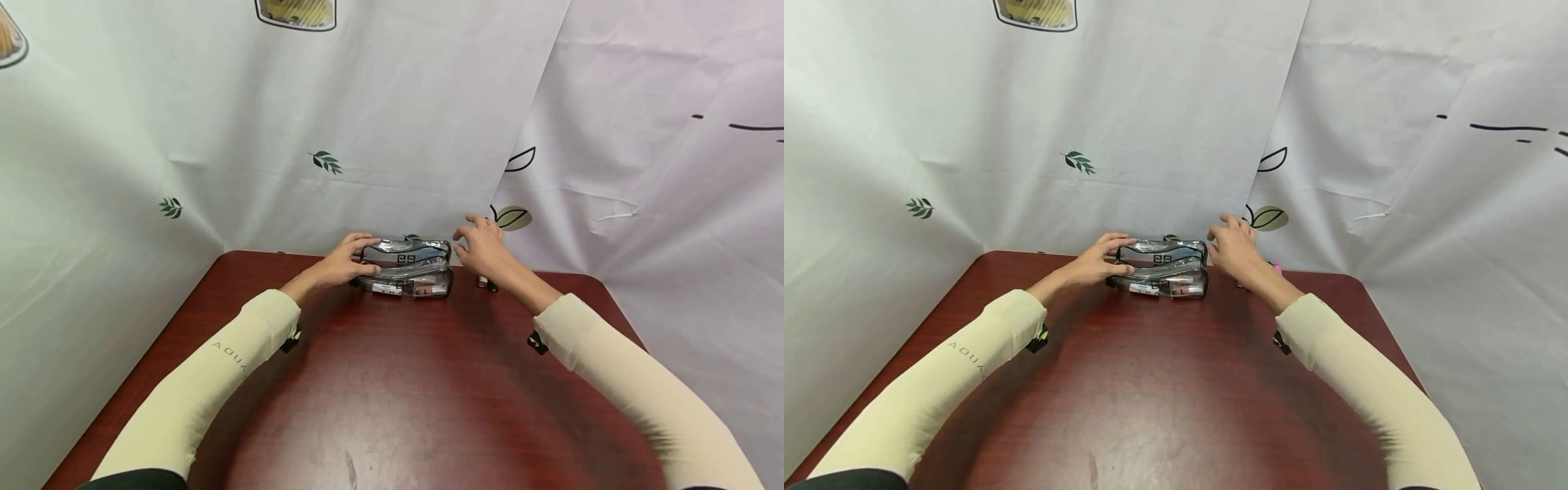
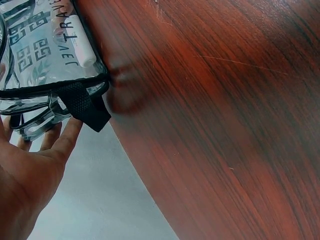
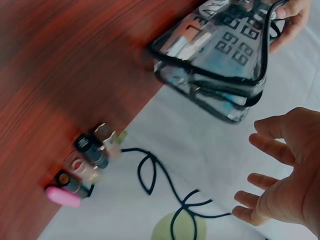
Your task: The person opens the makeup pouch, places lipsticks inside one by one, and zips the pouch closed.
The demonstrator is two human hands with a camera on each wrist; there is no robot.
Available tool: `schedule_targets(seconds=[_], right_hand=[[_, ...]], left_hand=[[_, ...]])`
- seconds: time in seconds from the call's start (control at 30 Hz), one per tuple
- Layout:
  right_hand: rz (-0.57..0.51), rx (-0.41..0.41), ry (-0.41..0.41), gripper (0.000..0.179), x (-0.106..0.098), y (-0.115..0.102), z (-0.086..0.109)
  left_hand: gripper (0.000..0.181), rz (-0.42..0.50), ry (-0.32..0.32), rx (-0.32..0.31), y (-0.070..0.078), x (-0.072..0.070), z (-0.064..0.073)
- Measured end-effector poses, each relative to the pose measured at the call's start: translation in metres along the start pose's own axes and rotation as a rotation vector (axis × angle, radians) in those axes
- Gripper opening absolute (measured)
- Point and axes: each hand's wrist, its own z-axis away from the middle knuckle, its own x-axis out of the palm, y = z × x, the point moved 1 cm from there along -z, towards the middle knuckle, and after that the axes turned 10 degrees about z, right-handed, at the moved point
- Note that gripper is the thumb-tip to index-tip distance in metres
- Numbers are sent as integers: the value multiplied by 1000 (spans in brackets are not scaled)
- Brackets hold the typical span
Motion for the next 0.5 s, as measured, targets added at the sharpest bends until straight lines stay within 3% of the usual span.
schedule_targets(seconds=[0.5], right_hand=[[34,132,-51,35,-4,58,21]], left_hand=[[77,-19,-15,5,0,0,0]])
